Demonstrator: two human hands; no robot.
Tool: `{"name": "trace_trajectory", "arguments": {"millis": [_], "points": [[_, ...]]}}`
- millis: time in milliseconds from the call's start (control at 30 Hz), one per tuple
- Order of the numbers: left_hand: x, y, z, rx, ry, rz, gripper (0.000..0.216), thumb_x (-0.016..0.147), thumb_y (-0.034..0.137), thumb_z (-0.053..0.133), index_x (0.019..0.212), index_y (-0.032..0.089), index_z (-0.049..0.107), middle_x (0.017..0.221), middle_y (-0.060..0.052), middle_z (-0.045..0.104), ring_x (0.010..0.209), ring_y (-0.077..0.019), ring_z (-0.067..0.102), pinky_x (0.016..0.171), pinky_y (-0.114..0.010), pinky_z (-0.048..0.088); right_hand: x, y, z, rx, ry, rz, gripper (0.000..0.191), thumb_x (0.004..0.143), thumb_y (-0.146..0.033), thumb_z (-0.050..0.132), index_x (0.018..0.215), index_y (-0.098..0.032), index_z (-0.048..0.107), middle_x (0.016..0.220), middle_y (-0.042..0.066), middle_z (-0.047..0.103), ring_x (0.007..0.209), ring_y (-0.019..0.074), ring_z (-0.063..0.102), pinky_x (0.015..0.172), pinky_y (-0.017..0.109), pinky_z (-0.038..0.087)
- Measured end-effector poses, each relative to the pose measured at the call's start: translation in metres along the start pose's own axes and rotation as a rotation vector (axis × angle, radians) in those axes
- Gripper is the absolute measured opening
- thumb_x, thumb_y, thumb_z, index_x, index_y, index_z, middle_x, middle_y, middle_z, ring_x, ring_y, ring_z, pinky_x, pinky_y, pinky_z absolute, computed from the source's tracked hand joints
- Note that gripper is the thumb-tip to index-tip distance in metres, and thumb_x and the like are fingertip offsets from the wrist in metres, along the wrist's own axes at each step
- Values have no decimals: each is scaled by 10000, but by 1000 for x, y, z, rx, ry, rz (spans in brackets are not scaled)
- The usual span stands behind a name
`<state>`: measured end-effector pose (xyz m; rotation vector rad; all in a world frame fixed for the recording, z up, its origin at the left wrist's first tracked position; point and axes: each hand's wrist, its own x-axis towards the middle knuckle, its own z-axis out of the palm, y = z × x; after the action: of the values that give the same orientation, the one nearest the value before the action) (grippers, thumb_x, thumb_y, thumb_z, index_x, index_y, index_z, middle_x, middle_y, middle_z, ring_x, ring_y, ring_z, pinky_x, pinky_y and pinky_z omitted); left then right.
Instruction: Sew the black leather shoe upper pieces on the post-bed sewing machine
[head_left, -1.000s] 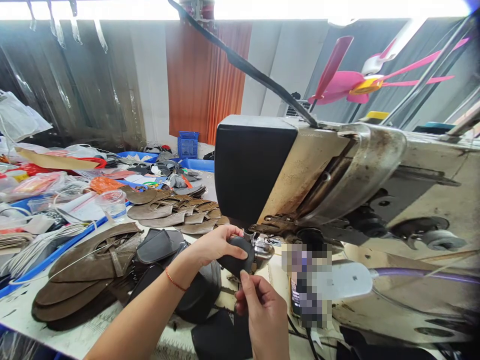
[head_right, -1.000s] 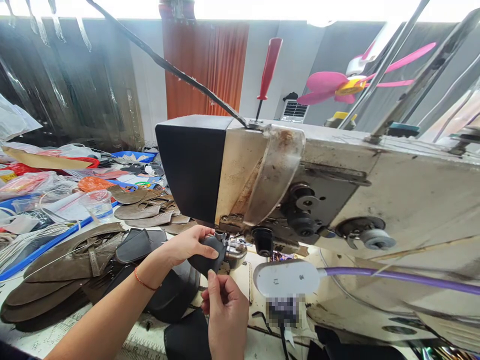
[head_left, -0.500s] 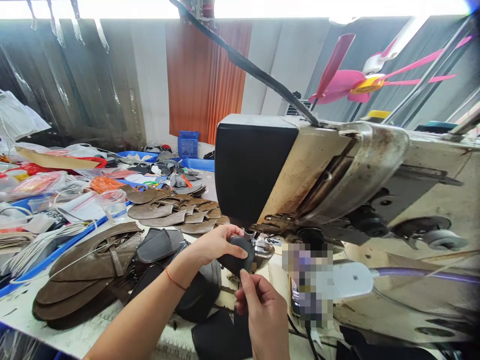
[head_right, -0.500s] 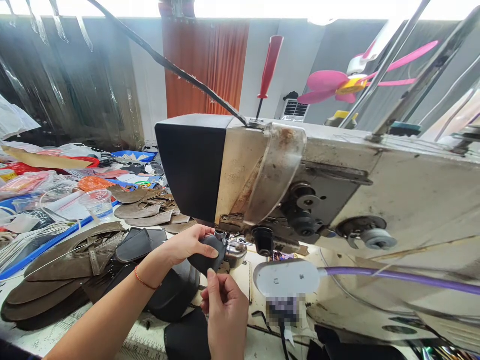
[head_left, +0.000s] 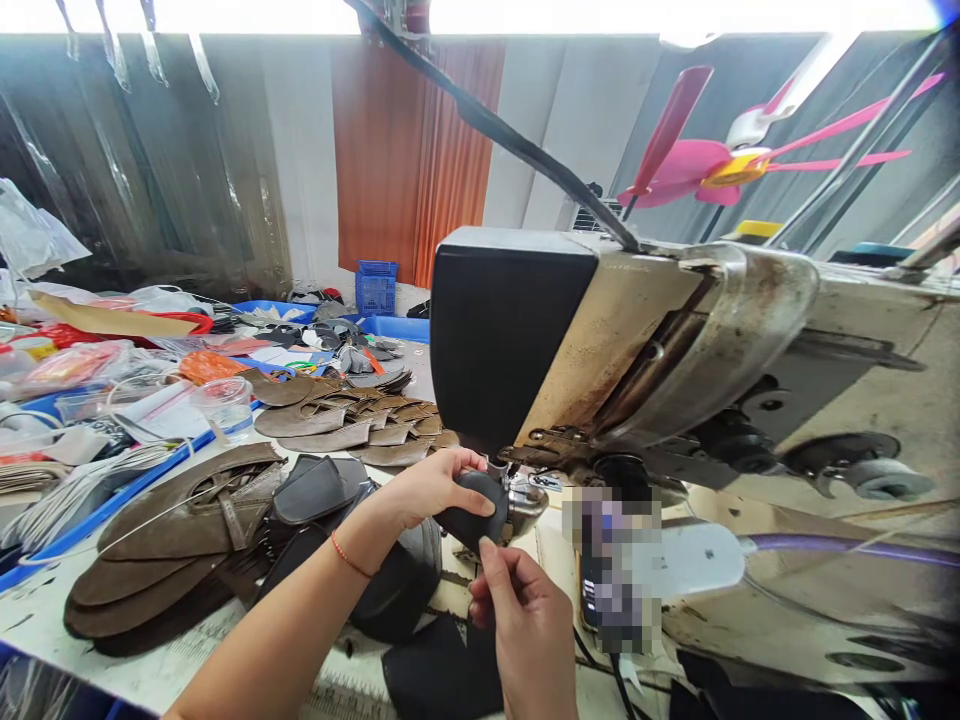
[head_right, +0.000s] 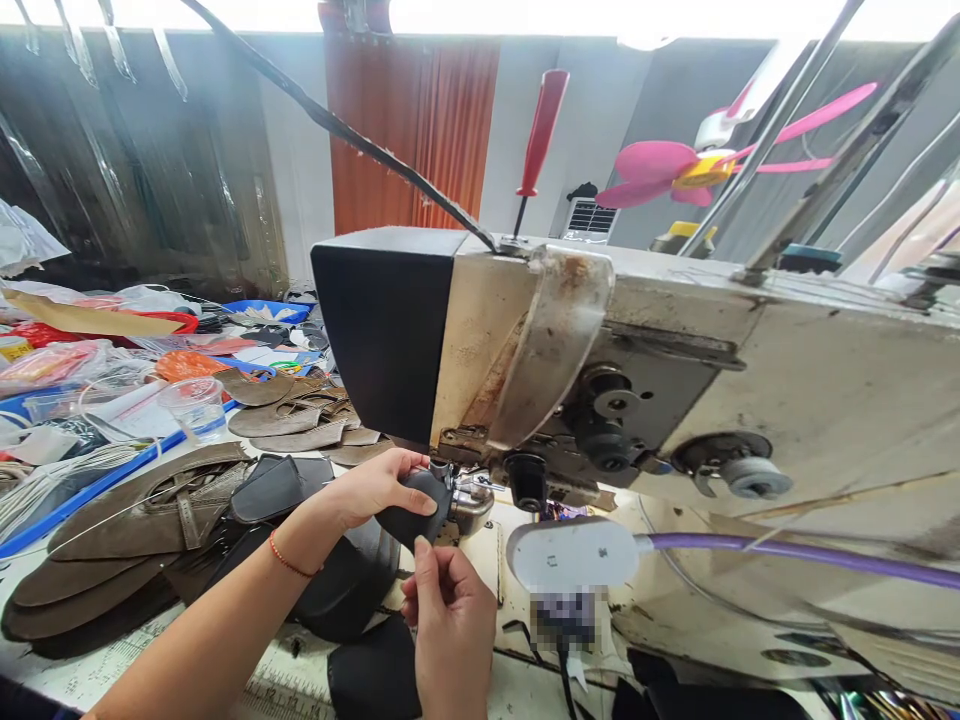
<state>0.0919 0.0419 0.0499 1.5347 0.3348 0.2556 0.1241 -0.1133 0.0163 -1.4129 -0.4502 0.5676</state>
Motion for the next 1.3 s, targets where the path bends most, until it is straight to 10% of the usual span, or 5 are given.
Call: {"name": "trace_trajectory", "arguments": {"millis": [1300], "points": [[0,1,2,-9,40,10,360,528,215,766,836,142,594,709,19,609,592,-94,514,527,-197,364,-1,0,0,7,20,22,412,672,-585,676,580,-195,582,476,-34,538,422,99,465,429,208,386]]}}
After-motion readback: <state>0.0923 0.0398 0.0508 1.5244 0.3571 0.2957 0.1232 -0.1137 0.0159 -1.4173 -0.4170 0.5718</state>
